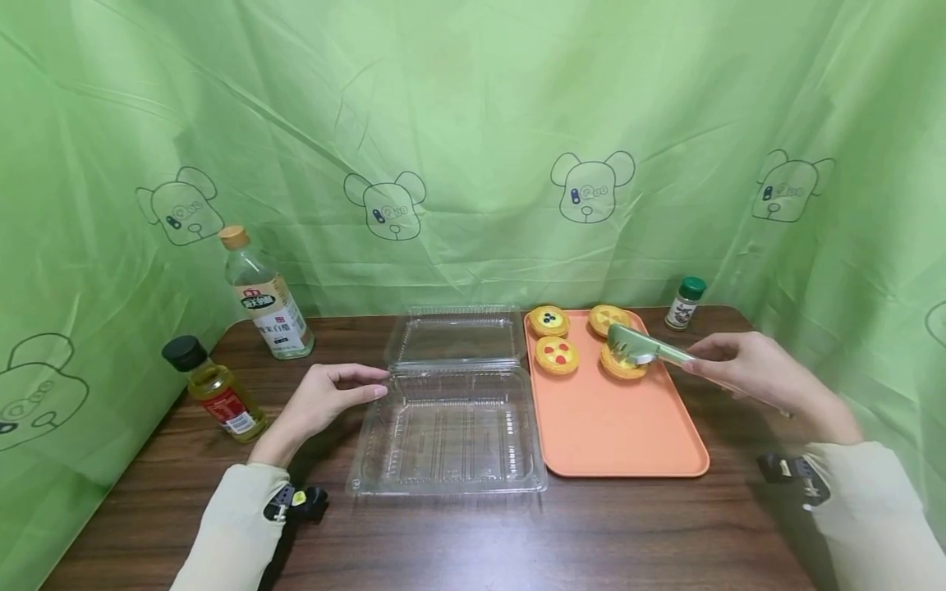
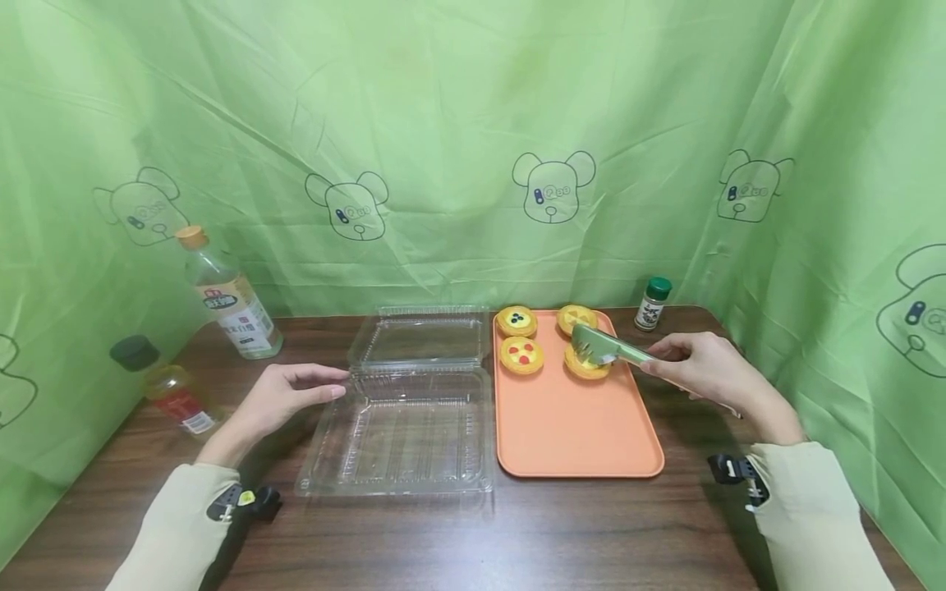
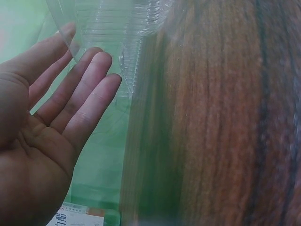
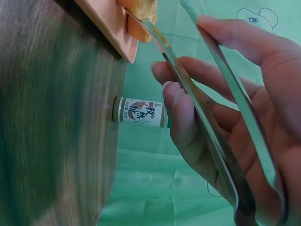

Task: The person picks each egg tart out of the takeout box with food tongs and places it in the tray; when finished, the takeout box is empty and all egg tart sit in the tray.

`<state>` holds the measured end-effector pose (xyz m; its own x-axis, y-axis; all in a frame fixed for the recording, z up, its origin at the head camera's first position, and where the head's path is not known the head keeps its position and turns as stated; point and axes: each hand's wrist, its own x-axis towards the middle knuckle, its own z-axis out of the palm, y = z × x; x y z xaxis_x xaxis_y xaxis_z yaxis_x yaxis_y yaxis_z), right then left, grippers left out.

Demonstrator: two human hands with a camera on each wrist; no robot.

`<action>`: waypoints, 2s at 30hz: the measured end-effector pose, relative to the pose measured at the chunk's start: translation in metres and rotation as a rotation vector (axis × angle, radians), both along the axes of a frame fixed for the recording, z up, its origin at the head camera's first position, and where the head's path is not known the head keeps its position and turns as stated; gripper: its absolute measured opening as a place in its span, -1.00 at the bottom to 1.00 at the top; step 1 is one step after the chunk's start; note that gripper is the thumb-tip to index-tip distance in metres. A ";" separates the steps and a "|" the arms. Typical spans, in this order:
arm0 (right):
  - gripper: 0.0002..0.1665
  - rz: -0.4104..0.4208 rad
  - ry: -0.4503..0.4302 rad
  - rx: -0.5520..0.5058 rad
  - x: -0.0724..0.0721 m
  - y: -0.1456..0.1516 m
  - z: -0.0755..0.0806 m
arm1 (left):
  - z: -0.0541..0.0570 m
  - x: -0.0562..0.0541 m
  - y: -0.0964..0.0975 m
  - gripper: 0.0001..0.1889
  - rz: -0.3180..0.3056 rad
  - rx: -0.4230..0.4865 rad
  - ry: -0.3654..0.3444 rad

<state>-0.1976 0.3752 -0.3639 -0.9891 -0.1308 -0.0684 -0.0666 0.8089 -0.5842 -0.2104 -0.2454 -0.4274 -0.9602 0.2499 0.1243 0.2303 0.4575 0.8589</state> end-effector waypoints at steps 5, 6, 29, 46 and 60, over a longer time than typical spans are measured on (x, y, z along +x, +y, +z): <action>-0.37 -0.019 -0.009 0.028 0.001 0.002 0.003 | 0.000 0.000 -0.001 -0.67 0.000 0.003 0.002; -0.37 -0.020 -0.007 0.035 0.001 0.002 0.004 | 0.000 0.000 -0.001 -0.67 0.000 0.002 0.002; -0.38 -0.040 0.131 0.079 0.007 0.012 0.013 | -0.002 0.000 0.000 -0.68 0.002 0.011 -0.005; -0.47 -0.154 0.369 0.084 0.022 0.020 0.005 | -0.002 0.000 0.000 -0.69 0.002 0.008 0.001; -0.26 -0.193 0.352 0.132 0.032 0.034 -0.008 | -0.002 -0.001 0.000 -0.69 -0.002 0.012 0.000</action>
